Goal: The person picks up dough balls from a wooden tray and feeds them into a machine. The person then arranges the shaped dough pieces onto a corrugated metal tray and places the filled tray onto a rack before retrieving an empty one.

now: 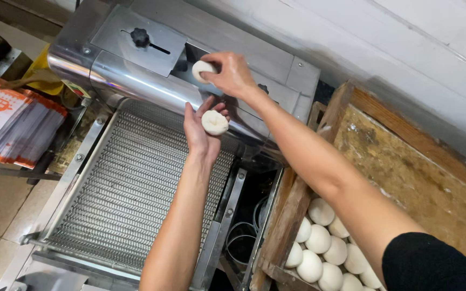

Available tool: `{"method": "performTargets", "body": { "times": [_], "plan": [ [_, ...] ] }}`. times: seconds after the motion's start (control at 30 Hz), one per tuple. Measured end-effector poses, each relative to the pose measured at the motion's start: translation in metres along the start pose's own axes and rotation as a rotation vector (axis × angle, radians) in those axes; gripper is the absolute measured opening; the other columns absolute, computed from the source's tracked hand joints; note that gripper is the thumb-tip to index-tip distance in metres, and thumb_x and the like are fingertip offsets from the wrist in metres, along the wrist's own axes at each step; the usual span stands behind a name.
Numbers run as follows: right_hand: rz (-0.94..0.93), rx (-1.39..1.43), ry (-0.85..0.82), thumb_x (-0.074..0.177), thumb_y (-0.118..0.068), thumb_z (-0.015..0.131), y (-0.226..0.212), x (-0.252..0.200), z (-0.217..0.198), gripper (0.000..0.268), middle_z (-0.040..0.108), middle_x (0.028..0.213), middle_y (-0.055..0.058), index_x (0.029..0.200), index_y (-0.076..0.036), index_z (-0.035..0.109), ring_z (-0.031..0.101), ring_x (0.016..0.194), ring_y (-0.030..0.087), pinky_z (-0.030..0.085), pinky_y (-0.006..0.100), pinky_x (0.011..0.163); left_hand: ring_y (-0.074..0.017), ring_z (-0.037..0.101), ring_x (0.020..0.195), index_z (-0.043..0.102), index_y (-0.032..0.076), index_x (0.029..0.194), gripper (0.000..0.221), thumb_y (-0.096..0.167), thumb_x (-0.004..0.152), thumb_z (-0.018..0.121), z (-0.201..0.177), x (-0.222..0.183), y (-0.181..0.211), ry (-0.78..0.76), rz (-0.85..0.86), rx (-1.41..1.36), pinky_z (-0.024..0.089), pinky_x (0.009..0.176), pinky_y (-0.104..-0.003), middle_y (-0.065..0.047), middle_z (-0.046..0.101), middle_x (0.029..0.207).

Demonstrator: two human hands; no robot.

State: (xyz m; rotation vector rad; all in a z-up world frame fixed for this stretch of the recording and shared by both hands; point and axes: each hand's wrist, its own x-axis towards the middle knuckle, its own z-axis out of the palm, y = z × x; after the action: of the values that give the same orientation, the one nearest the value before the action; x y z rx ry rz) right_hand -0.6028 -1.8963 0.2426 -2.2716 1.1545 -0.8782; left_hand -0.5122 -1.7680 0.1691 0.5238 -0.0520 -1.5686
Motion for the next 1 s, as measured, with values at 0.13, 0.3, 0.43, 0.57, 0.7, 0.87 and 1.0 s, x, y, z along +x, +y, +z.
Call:
{"method": "performTargets", "body": {
  "times": [0.13,0.3,0.43,0.57,0.7,0.87,1.0],
  "plan": [
    [0.171,-0.009,0.018,0.090,-0.024,0.075,0.010,0.008,0.019,0.036,0.079,0.103,0.016,0.124,-0.010,0.076,0.077,0.089,0.025,0.059,0.036,0.082,-0.0308,0.061,0.113,0.037,-0.006,0.155,0.080,0.058,0.108,0.027,-0.001,-0.002,0.001,-0.039,0.088,-0.102,0.049,0.103,-0.041,-0.023,0.060,0.122],
    [0.025,0.231,-0.112,0.091,-0.026,0.077,-0.022,-0.054,-0.039,0.041,0.080,0.109,0.015,0.127,-0.007,0.074,0.076,0.102,0.025,0.059,0.034,0.091,-0.0281,0.037,0.147,0.010,0.005,0.165,0.084,0.060,0.103,0.028,0.023,0.003,-0.004,-0.015,0.326,-0.047,0.026,0.122,-0.040,-0.021,0.031,0.161],
    [-0.021,0.045,-0.061,0.080,-0.026,0.085,-0.037,-0.065,-0.053,0.048,0.078,0.111,0.016,0.121,-0.005,0.074,0.077,0.100,0.025,0.060,0.033,0.090,-0.0341,0.022,0.152,0.002,0.014,0.165,0.086,0.064,0.101,0.030,0.047,-0.006,-0.009,-0.111,0.259,-0.145,0.012,0.125,-0.045,-0.022,0.017,0.169],
    [0.157,0.057,-0.028,0.081,-0.028,0.082,-0.011,-0.015,-0.015,0.046,0.079,0.112,0.015,0.122,-0.008,0.074,0.079,0.103,0.021,0.061,0.031,0.092,-0.0335,0.023,0.152,0.004,0.024,0.165,0.082,0.063,0.097,0.030,0.043,-0.028,-0.008,-0.028,0.228,-0.089,0.013,0.123,-0.051,-0.017,0.019,0.167],
    [0.133,0.025,0.014,0.090,-0.022,0.078,0.020,0.014,0.028,0.045,0.072,0.122,0.019,0.131,-0.006,0.069,0.069,0.113,0.027,0.052,0.034,0.098,-0.0371,0.033,0.151,0.012,0.018,0.165,0.076,0.057,0.103,0.031,0.031,-0.052,-0.019,-0.095,0.200,-0.057,0.025,0.123,-0.051,-0.022,0.028,0.165],
    [0.209,0.483,0.128,0.102,-0.006,0.059,0.058,-0.049,-0.063,0.036,0.075,0.128,0.010,0.138,-0.004,0.064,0.073,0.112,0.016,0.057,0.029,0.099,-0.0334,0.053,0.138,0.035,0.009,0.158,0.064,0.044,0.106,0.047,0.054,-0.074,-0.056,-0.259,0.059,0.407,0.041,0.115,-0.047,-0.023,0.052,0.150],
    [0.393,0.445,0.170,0.102,-0.008,0.060,0.059,-0.178,-0.190,0.034,0.076,0.120,0.011,0.135,-0.003,0.066,0.075,0.102,0.014,0.061,0.028,0.091,-0.0287,0.073,0.115,0.058,0.001,0.138,0.053,0.035,0.097,0.061,0.099,-0.102,-0.130,-0.743,0.115,1.196,0.058,0.098,-0.041,-0.019,0.073,0.127]
  ]
}}
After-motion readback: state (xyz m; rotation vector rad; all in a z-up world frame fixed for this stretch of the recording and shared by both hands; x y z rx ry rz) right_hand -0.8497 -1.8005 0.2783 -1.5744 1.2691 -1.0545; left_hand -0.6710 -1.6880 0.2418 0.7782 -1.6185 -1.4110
